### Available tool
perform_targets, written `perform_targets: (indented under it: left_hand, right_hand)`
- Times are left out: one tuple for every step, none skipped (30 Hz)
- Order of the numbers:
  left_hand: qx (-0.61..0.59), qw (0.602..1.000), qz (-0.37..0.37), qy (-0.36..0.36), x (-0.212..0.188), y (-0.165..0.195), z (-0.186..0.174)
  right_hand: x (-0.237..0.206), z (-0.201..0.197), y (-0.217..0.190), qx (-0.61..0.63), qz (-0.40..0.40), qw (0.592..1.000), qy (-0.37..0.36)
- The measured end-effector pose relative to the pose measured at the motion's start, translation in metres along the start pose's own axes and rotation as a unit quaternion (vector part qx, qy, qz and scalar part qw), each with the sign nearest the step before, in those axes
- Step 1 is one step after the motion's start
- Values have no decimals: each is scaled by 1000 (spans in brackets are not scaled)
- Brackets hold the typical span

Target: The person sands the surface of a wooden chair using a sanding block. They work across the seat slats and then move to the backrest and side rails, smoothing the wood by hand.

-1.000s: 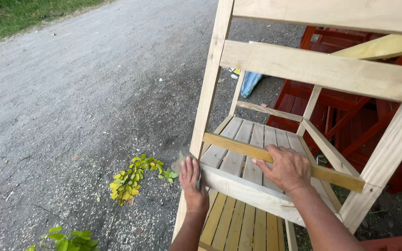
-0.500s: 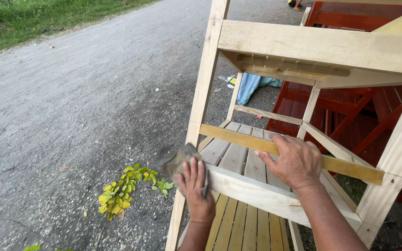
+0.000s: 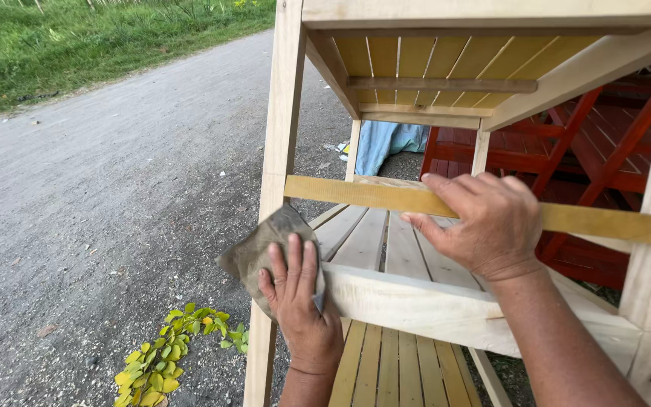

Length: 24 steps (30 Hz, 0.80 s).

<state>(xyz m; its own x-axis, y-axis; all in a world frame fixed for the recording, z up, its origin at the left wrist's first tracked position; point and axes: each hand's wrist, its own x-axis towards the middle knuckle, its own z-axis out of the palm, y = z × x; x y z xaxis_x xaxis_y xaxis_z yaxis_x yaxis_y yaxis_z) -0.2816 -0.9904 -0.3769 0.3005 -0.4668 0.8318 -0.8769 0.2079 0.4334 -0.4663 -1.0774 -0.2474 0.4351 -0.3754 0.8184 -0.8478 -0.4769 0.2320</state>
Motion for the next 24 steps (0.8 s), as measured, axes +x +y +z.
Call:
perform_targets:
  left_hand:
    - [-2,998,-52,18,-5,3,2]
    - [-28,1000,-5,-5,-13,12,6]
    - [-51,997,43,-29,-23,25,12]
    - [-75,992,91,-54,-32,34,17]
    - [-79,987,113,-84,-39,38,21]
    - [-81,981,137,-114,-43,37,24]
    - [-84,973,161,-141,-45,31,26]
    - [-62,985,141,-84,-43,18,26]
    - [-41,991,121,-27,-39,1,25]
    - [-15,996,83,32,-36,-16,25]
    - [11,995,43,91,-36,-29,27]
    - [2,995,35,96,-38,-36,31]
    - [-7,994,26,103,-44,-39,37]
    - [-16,993,19,111,-52,-37,43]
    - [-33,996,45,73,-62,-33,50]
    - [-46,996,71,35,-73,-28,55]
    - [-45,992,112,26,-83,-25,59]
    - [-44,987,151,15,-91,-23,60]
    - [-42,980,193,5,-96,-24,59]
    - [-48,981,187,11,-98,-26,57]
    - [-54,982,180,17,-97,-29,54]
    - [-59,984,169,20,-94,-35,50]
    - [-54,985,163,25,-91,-40,47]
    - [-53,985,158,35,-86,-47,43]
  right_hand:
    - [-5,3,1,0,-15,999,30]
    - [-10,7,2,-2,-32,998,57]
    - [-15,11,3,-12,-43,997,60]
    - [-19,15,4,-23,-52,996,62]
    - [-22,18,7,-36,-62,995,64]
    - [-26,21,9,-24,-75,994,73]
    - [-29,23,12,-13,-89,992,84]
    - [-32,24,13,-2,-106,990,94]
    - [-34,27,14,9,-113,990,89]
    - [-38,27,17,17,-120,989,83]
    - [-43,28,17,26,-128,988,76]
    - [-48,29,17,14,-116,991,73]
    - [-54,31,15,4,-104,992,71]
    - [-61,33,13,-8,-91,993,71]
    - [-68,37,7,-3,-28,998,56]
    - [-76,44,1,6,34,999,41]
    - [-85,48,-6,16,97,995,22]
    - [-91,55,-13,13,92,995,44]
    - [-93,61,-20,10,89,994,67]
    - [-96,62,-22,3,87,992,93]
    - [-103,61,-22,-25,32,992,123]
    - [-112,60,-23,-50,-23,987,149]
    - [-122,57,-19,-77,-76,979,173]
    - [-135,48,-10,-57,-17,986,154]
